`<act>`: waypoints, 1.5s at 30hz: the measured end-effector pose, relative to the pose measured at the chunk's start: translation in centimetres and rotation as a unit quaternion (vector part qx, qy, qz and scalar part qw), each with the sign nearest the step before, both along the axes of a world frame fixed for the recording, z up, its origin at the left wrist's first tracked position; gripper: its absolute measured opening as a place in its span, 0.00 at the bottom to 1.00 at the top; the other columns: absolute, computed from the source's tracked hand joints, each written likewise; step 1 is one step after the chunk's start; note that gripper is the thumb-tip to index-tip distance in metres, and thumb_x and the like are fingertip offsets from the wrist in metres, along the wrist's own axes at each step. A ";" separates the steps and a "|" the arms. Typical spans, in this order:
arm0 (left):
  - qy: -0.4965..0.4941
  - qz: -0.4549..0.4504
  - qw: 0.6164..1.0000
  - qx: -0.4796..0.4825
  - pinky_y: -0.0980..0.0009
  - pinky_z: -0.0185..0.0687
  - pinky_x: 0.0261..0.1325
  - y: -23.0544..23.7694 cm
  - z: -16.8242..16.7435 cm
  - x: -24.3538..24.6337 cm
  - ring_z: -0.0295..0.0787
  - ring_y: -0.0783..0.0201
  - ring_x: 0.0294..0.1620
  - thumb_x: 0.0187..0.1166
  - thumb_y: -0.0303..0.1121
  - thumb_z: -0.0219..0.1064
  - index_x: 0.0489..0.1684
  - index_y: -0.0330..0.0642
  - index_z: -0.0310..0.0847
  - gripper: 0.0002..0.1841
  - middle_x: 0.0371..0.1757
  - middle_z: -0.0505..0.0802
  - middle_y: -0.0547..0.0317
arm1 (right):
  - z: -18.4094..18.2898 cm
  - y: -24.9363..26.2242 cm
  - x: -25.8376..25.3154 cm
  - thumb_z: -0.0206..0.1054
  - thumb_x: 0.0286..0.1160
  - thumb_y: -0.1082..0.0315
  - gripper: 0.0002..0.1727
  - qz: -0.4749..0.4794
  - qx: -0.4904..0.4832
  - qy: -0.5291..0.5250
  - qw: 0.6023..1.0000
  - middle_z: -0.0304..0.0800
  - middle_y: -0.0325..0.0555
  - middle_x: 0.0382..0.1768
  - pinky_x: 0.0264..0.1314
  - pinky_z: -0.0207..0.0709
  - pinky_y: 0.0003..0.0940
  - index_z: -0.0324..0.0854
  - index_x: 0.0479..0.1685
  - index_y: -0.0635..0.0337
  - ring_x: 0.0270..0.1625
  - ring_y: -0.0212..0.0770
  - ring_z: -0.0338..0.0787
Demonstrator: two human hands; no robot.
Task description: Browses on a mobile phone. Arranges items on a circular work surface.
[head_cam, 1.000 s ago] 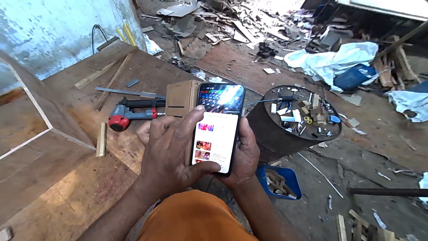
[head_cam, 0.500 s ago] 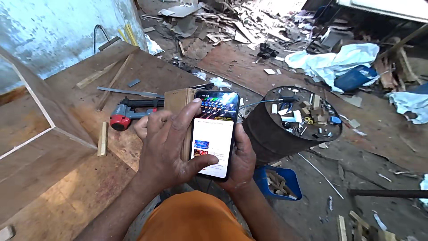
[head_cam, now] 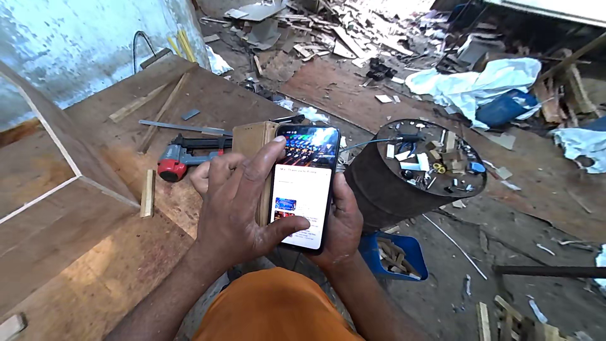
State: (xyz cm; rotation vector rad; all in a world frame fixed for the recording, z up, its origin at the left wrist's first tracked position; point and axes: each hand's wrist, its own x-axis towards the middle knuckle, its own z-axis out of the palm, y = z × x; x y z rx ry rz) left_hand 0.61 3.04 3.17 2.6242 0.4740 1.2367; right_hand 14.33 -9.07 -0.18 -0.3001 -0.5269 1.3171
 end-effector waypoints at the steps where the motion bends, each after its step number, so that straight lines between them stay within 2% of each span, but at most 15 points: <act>1: 0.001 0.000 1.000 0.000 0.48 0.57 0.71 0.0 0.0 0.0 0.78 0.59 0.65 0.71 0.75 0.57 0.87 0.45 0.67 0.50 0.68 0.92 0.62 | 0.0 0.0 0.0 0.41 0.88 0.34 0.33 0.002 0.002 0.001 1.000 0.89 0.42 0.60 0.55 0.88 0.40 0.76 0.73 0.44 0.60 0.36 0.91; 23: 0.000 -0.003 1.000 -0.006 0.46 0.57 0.71 0.5 -0.2 -0.1 0.78 0.57 0.66 0.71 0.76 0.57 0.87 0.45 0.67 0.50 0.69 0.91 0.60 | 0.1 0.1 -0.2 0.40 0.89 0.37 0.32 -0.009 0.004 -0.012 1.000 0.88 0.42 0.60 0.56 0.88 0.39 0.76 0.73 0.45 0.60 0.36 0.90; 29: -0.002 -0.007 1.000 -0.013 0.47 0.57 0.71 -0.2 -0.1 -0.2 0.78 0.59 0.66 0.71 0.76 0.57 0.87 0.46 0.68 0.50 0.70 0.90 0.61 | 0.3 0.2 0.1 0.40 0.90 0.37 0.31 -0.009 0.009 -0.011 1.000 0.88 0.42 0.60 0.55 0.88 0.39 0.76 0.73 0.45 0.60 0.36 0.90; 31: -0.004 -0.012 1.000 -0.023 0.48 0.56 0.71 -0.9 -0.5 -0.5 0.77 0.60 0.66 0.70 0.77 0.57 0.86 0.47 0.68 0.50 0.70 0.90 0.62 | 0.7 0.5 0.4 0.41 0.90 0.38 0.31 -0.013 0.021 -0.009 1.000 0.88 0.42 0.60 0.57 0.87 0.38 0.75 0.73 0.45 0.61 0.35 0.90; 34: -0.007 -0.019 0.999 -0.043 0.50 0.56 0.70 -2.2 -1.5 -0.9 0.76 0.63 0.63 0.67 0.78 0.60 0.86 0.50 0.69 0.51 0.69 0.89 0.66 | 1.2 1.7 1.0 0.50 0.87 0.41 0.28 -0.040 0.027 0.047 0.998 0.91 0.50 0.58 0.65 0.85 0.46 0.79 0.68 0.52 0.62 0.43 0.91; 40: -0.005 -0.022 0.998 -0.056 0.52 0.59 0.67 -3.2 -2.8 -1.3 0.76 0.65 0.60 0.65 0.77 0.64 0.85 0.51 0.69 0.51 0.67 0.90 0.67 | 1.3 1.9 1.6 0.47 0.87 0.39 0.30 -0.058 0.005 0.055 0.997 0.90 0.50 0.57 0.62 0.86 0.47 0.79 0.67 0.52 0.60 0.44 0.91; 45: -0.006 -0.017 0.998 -0.053 0.52 0.59 0.70 -3.2 -3.0 -1.5 0.76 0.64 0.64 0.63 0.77 0.65 0.86 0.52 0.69 0.52 0.68 0.89 0.66 | 1.3 2.1 1.7 0.48 0.86 0.39 0.30 -0.051 0.007 0.064 0.997 0.90 0.51 0.58 0.63 0.86 0.48 0.79 0.67 0.52 0.61 0.44 0.91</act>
